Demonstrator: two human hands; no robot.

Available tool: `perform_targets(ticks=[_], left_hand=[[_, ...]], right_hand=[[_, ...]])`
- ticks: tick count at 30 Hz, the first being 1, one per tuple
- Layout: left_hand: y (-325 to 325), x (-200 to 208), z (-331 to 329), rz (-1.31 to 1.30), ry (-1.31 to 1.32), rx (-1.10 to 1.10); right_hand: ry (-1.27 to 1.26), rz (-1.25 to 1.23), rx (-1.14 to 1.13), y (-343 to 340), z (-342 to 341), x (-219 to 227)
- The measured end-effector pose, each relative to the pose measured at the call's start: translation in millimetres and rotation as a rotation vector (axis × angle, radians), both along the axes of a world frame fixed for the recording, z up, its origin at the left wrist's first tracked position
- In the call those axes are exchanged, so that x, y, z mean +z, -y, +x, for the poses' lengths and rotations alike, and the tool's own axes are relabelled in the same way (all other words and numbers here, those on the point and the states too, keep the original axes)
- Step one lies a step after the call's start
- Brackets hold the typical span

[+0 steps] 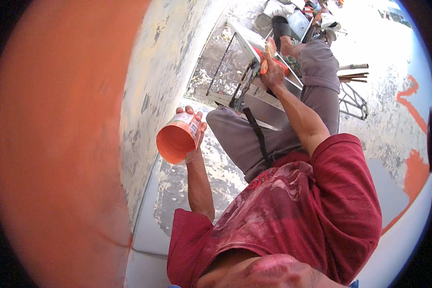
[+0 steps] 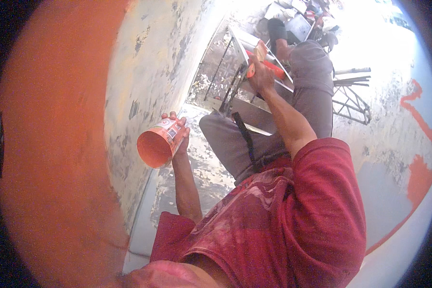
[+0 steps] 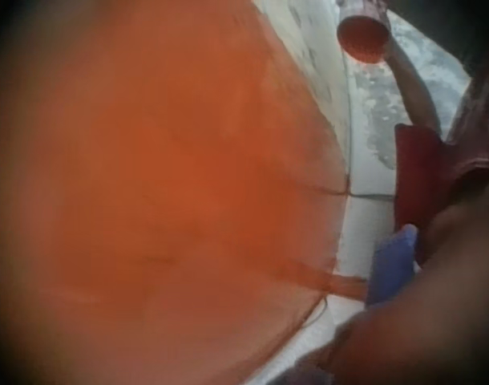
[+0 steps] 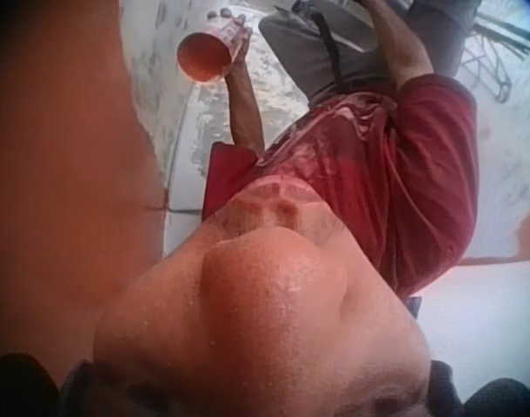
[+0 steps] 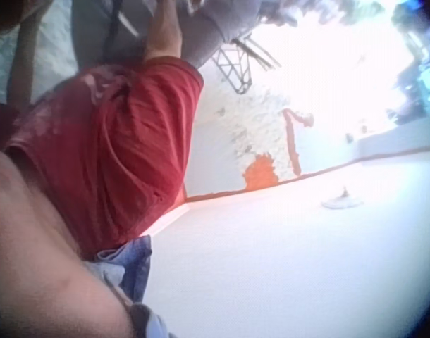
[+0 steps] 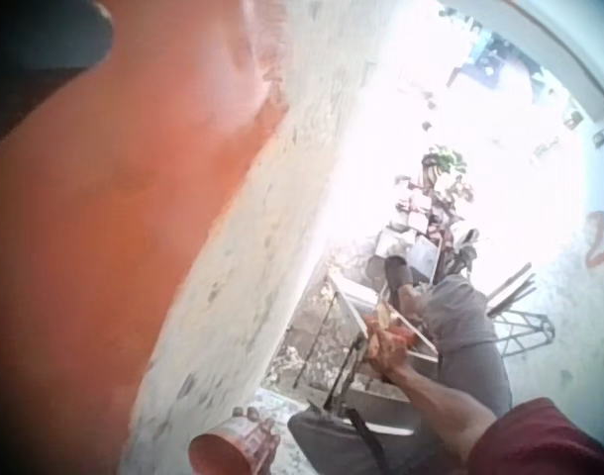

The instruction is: The person paints a ceiling with orange paint using a brush and a small container. They repeatedly dip the brush into the container and apply paint to the ceiling surface while standing on a ladder.

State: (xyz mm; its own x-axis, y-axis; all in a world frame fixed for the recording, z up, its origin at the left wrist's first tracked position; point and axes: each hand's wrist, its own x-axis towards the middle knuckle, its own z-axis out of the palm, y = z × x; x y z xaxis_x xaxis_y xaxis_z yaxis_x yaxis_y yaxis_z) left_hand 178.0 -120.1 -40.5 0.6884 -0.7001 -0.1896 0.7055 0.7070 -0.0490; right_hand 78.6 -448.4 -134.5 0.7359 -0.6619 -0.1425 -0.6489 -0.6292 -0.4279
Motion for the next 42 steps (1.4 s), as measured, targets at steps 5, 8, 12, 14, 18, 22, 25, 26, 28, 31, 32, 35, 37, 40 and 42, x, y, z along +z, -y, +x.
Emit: perform_targets(ticks=[5, 8, 12, 14, 18, 22, 25, 26, 28, 31, 32, 35, 37, 40, 42], left_hand=[[3, -2, 6, -0.004, 0.009, -0.084], [9, -7, 8, -0.046, 0.004, -0.138], [21, -18, 14, -0.085, 0.007, -0.194], [27, -21, 19, -0.088, 0.013, -0.215], [41, -29, 30, -0.096, 0.034, -0.239], [48, -38, 44, -0.105, 0.033, -0.26], [60, -42, 48, -0.118, 0.042, -0.269], [64, -46, 51, -0.122, 0.048, -0.271], [70, -52, 55, -0.121, 0.066, -0.274], [81, -57, 60, -0.109, 0.072, -0.29], [84, -55, 60, -0.094, 0.064, -0.288], [97, -57, 60, -0.088, 0.049, -0.297], [100, -61, 61, -0.091, 0.047, -0.291], [104, -71, 59, -0.1, 0.055, -0.267], [104, -72, 56, -0.1, 0.057, -0.253]], right_hand=[[-0.019, 0.034, -0.029, -2, 2, 6], [-0.056, 0.052, -0.053, 2, 3, 1], [-0.032, 0.047, -0.046, 0, 0, 2], [-0.014, 0.072, -0.051, 1, -1, 0], [-0.068, 0.054, -0.047, 1, -4, -7], [-0.027, 0.049, -0.05, 1, -6, -9], [0.024, 0.038, -0.041, 1, -11, -9], [0.03, 0.04, -0.039, 2, -10, -8], [0.024, 0.057, -0.036, 1, -10, -7], [0.015, 0.063, -0.034, 4, -11, -10], [0.029, 0.054, -0.023, 4, -10, -10], [0.034, 0.065, -0.014, 3, -9, -5], [0.05, 0.071, -0.015, 3, -9, -5], [0.08, 0.056, -0.006, 2, -10, -11], [0.054, 0.078, 0.017, 3, -8, -7]])
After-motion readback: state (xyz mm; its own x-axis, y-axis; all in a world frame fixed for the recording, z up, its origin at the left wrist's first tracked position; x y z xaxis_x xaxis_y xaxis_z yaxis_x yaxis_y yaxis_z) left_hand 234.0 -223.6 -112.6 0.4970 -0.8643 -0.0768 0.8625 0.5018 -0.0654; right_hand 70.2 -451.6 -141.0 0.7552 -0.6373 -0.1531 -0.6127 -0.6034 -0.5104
